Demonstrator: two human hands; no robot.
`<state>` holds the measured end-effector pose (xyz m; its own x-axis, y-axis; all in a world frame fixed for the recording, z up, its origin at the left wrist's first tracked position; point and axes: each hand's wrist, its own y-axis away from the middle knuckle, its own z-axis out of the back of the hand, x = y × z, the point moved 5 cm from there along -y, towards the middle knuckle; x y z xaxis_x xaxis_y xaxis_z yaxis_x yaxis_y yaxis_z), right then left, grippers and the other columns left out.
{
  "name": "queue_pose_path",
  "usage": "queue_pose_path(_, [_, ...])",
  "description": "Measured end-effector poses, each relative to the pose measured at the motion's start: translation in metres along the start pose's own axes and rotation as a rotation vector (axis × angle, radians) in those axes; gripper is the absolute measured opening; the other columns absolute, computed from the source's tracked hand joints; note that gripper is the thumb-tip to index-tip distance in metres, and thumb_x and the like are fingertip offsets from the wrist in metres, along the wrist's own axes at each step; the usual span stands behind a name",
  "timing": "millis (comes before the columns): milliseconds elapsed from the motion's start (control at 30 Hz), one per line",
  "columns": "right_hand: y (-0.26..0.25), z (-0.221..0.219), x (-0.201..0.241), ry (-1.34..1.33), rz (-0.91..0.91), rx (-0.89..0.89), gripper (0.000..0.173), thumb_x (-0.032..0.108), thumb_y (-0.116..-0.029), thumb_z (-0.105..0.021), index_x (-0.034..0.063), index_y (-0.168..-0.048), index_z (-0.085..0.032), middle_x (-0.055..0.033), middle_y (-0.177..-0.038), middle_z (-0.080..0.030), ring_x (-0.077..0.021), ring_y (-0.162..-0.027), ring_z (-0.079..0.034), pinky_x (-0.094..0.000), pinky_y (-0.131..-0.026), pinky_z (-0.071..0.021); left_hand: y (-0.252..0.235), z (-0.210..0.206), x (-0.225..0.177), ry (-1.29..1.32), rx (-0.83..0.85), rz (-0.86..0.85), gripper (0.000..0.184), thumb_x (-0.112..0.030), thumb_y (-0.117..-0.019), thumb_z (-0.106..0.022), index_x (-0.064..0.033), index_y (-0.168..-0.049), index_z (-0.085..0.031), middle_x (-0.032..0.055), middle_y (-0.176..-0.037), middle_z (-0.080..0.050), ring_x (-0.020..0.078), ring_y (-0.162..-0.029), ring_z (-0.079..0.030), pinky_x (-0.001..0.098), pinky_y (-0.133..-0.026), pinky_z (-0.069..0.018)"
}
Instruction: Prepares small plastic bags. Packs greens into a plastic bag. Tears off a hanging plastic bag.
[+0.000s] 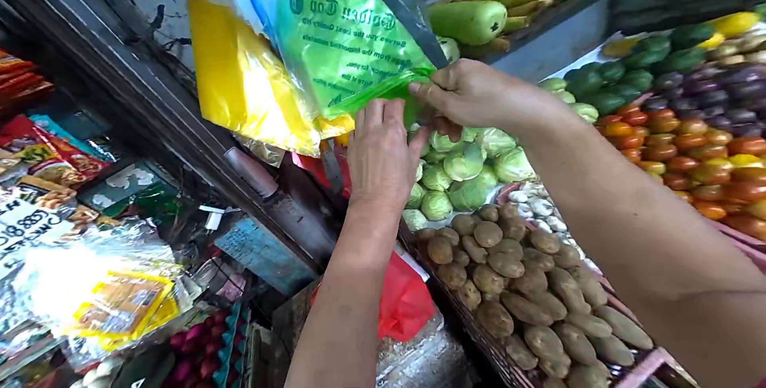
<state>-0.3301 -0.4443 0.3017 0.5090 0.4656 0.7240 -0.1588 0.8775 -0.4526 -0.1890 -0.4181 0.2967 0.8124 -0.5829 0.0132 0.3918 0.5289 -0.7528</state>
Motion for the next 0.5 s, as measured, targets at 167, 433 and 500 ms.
queue_pose_path(167, [0.004, -0.001, -0.007, -0.121, 0.003, -0.001, 0.044, 0.033, -0.1121, -0.04, 0.0015, -0.092, -0.064, -0.0042, -0.069, -0.066, -0.0083, -0.05, -0.062, -0.0254, -0.05, -0.0563, 0.003, 0.002, 0.004, -0.217, 0.025, -0.089, 0.018, -0.007, -0.1008, -0.058, 0.0026, -0.109, -0.072, 0.0182, -0.101, -0.068, 0.0352, -0.102, -0.067, 0.0462, -0.086, -0.0561])
queue_pose_path(433, [0.016, -0.012, -0.012, -0.336, 0.071, 0.068, 0.052, 0.038, -0.1117, -0.037, 0.005, -0.084, -0.066, -0.0009, -0.062, -0.064, -0.0094, -0.047, -0.061, -0.0274, -0.047, -0.0565, 0.01, 0.025, 0.014, -0.11, -0.037, -0.099, 0.013, -0.002, -0.0976, -0.059, 0.0025, -0.105, -0.069, 0.0182, -0.103, -0.067, 0.0343, -0.101, -0.067, 0.0453, -0.087, -0.0561])
queue_pose_path(500, [0.029, -0.023, -0.021, -0.303, 0.1, 0.186, 0.053, 0.041, -0.1105, -0.038, 0.0019, -0.089, -0.067, -0.0027, -0.061, -0.062, -0.0109, -0.048, -0.061, -0.0295, -0.047, -0.056, 0.008, 0.038, 0.015, -0.096, -0.03, -0.078, 0.009, -0.004, -0.0957, -0.064, 0.0031, -0.099, -0.069, 0.0179, -0.098, -0.068, 0.0329, -0.094, -0.068, 0.0459, -0.084, -0.0566])
